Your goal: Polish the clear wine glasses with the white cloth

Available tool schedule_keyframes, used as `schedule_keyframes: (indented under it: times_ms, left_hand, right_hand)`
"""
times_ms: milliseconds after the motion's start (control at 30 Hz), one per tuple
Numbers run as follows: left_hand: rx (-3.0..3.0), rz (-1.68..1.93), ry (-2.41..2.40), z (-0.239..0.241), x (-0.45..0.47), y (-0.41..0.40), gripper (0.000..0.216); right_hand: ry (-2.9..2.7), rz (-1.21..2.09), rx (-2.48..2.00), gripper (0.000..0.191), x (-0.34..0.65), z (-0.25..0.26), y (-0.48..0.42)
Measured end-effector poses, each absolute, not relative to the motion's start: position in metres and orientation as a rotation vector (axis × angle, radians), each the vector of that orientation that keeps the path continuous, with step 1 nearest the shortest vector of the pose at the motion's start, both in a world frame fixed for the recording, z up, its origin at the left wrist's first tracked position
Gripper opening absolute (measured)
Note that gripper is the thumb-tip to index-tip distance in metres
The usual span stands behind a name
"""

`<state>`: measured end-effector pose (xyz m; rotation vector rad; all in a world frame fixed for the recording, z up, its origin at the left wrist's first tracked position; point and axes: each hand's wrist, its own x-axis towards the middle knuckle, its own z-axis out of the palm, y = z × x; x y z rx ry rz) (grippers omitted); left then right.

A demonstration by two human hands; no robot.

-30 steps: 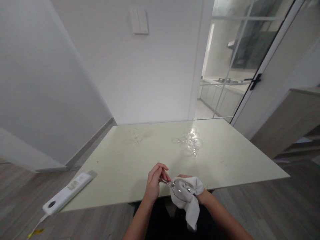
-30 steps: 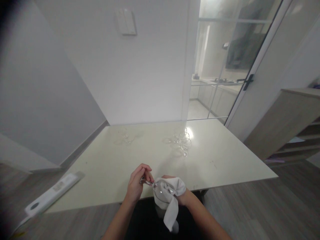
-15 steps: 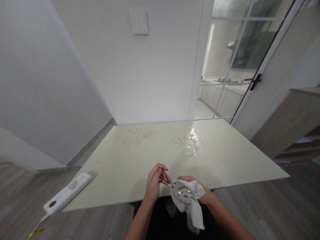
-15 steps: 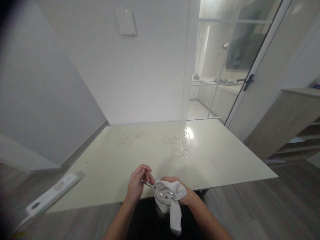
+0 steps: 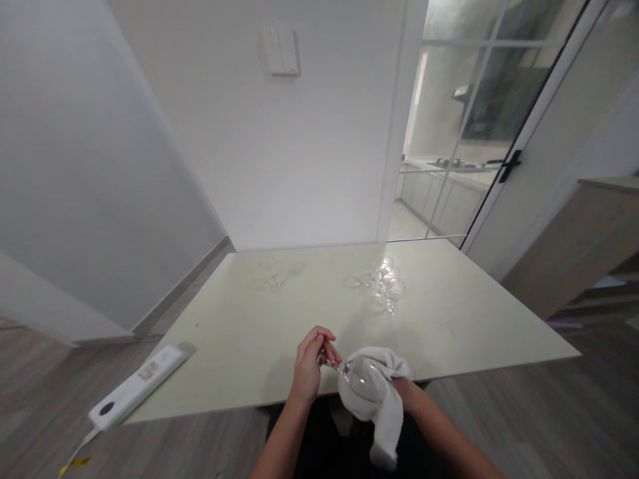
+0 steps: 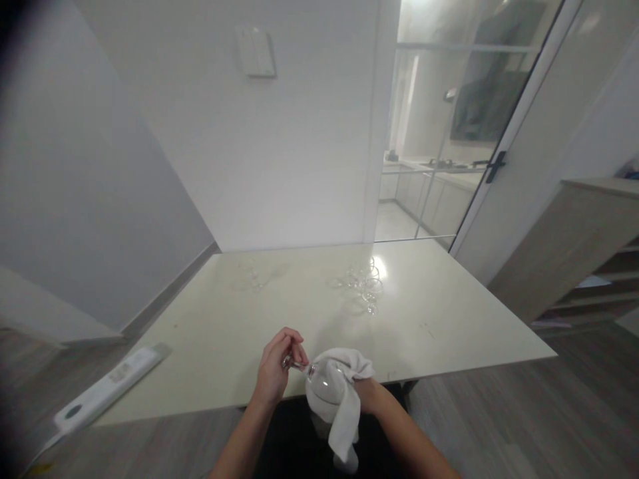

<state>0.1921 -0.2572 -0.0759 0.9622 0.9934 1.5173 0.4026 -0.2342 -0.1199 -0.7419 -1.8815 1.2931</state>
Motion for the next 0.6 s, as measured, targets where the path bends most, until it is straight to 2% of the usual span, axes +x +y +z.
schedule_keyframes:
  times_ms: [200,300,433,600]
  left_hand:
    - [0.942,1.536,1.034,-0.088,0.191,-0.248,0.03]
    - [0.934,1.517,1.081,-0.092,0.193,-0.243,0.034]
    - [0.92,1.514,1.179,-0.099,0.203,-0.241,0.037]
    - [1.324,1.398,1.259,-0.105,0.232,-0.253,0.028]
  right_hand:
    - [-1.707,1.527,-0.63,0.01,0.394,-0.106,-0.234]
    - [-1.342,1.622,-0.735,0.017,0.383,-0.103,-0.235]
    - [-0.691,1.572,-0.852,0.03,0.372,-0.113,-0.236]
    - [-0.74,1.543,-0.865,0.039,0.365,-0.133,-0.234]
